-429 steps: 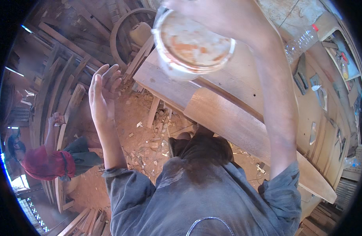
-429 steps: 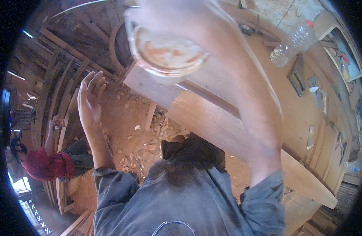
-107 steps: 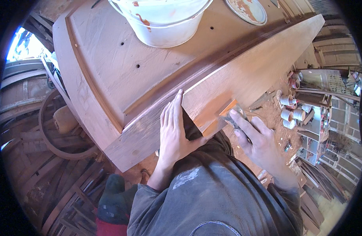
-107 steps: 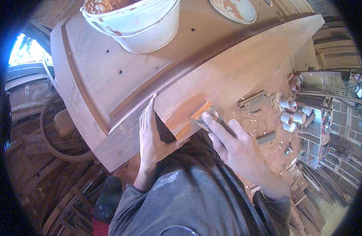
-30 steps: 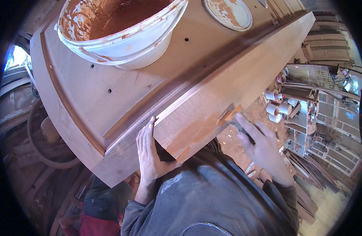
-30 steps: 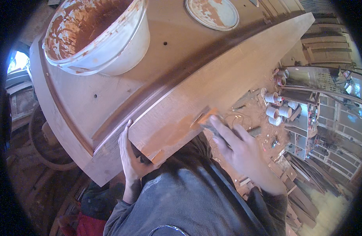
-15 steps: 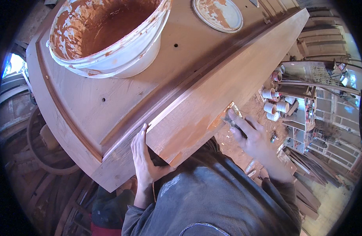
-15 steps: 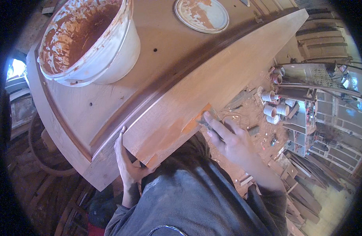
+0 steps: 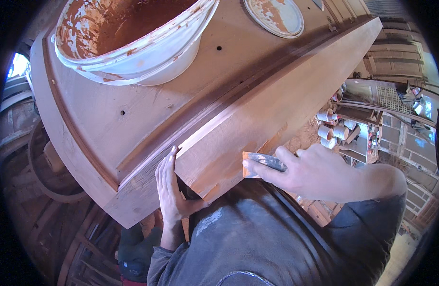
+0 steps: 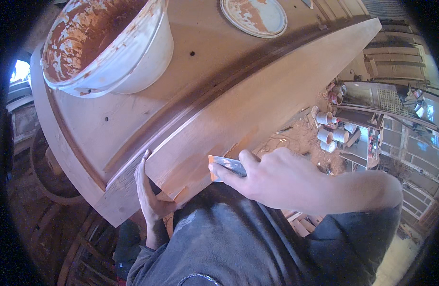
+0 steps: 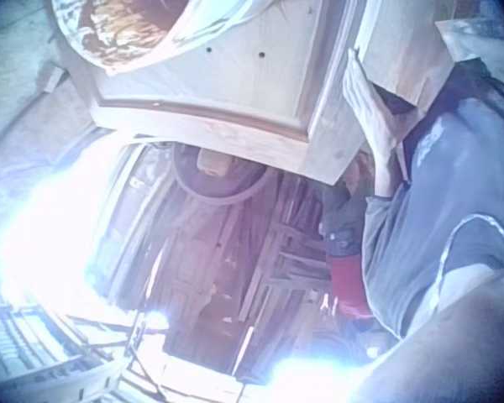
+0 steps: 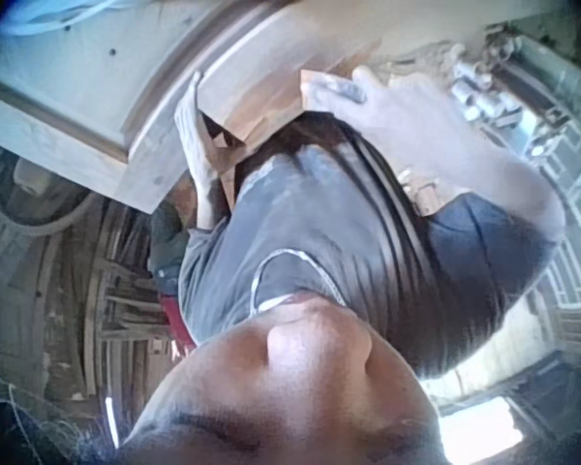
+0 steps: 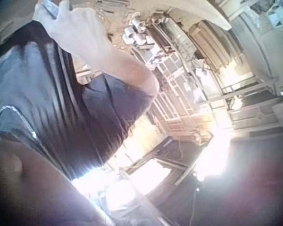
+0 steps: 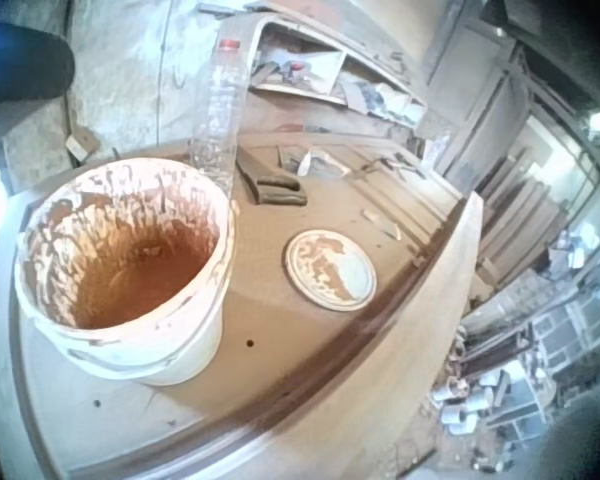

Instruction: The person sands a curved wooden panel with an orbital sander, then applies a reddish-brown paste filler to the edges using a putty knife and smooths it with a cloth. The person repeatedly wipes the surface and edges with a cloth while another person works nearby.

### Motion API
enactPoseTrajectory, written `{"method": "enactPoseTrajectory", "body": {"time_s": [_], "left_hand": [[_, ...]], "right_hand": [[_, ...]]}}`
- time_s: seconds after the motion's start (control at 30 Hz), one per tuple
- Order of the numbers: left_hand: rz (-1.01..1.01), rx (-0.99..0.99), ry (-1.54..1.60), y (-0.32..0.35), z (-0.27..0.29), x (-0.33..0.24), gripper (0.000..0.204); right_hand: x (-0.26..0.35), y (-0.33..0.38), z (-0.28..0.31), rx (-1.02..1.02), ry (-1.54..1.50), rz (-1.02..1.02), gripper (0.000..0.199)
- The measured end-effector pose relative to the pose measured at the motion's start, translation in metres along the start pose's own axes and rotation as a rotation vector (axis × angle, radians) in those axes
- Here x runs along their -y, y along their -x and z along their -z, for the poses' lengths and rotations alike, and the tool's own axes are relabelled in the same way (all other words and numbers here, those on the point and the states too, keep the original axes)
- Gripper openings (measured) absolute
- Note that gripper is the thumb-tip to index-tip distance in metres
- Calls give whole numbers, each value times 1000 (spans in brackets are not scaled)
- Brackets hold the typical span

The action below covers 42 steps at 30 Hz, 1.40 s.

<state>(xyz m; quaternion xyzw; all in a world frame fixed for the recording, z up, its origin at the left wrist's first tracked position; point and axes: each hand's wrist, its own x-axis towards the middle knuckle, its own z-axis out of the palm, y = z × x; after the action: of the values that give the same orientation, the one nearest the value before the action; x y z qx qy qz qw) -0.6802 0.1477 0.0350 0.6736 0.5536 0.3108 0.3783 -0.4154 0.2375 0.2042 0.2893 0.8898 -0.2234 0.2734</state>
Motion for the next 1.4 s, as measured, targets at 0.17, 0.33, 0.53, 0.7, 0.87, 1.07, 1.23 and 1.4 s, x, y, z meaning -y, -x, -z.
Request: {"method": "enactPoseTrajectory", "body": {"time_s": [0.17, 0.33, 0.53, 0.7, 0.87, 1.07, 1.23, 1.4], "left_hand": [[-37, -49, 31, 4, -4, 6, 123], [-44, -42, -28, 2, -4, 3, 124], [-49, -61, -31, 2, -5, 0, 126], [-19, -27, -50, 10, -8, 16, 130], [52, -63, 74, 13, -11, 18, 129], [90, -153, 148, 21, -21, 19, 137], [102, -179, 179, 22, -26, 17, 138], [108, -184, 210, 18, -24, 13, 141]], "right_hand": [[-21, 11, 4, 76, 84, -111, 55], [-77, 60, -5, 158, 34, -376, 53], [-75, 84, -16, -175, -363, -517, 47], [-49, 75, -79, -547, -587, -647, 48], [-18, 56, -119, -756, -542, -614, 50], [-18, 51, -119, -782, -556, -673, 56], [-32, 48, -116, -776, -536, -698, 48], [-28, 53, -122, -725, -520, -739, 42]]}}
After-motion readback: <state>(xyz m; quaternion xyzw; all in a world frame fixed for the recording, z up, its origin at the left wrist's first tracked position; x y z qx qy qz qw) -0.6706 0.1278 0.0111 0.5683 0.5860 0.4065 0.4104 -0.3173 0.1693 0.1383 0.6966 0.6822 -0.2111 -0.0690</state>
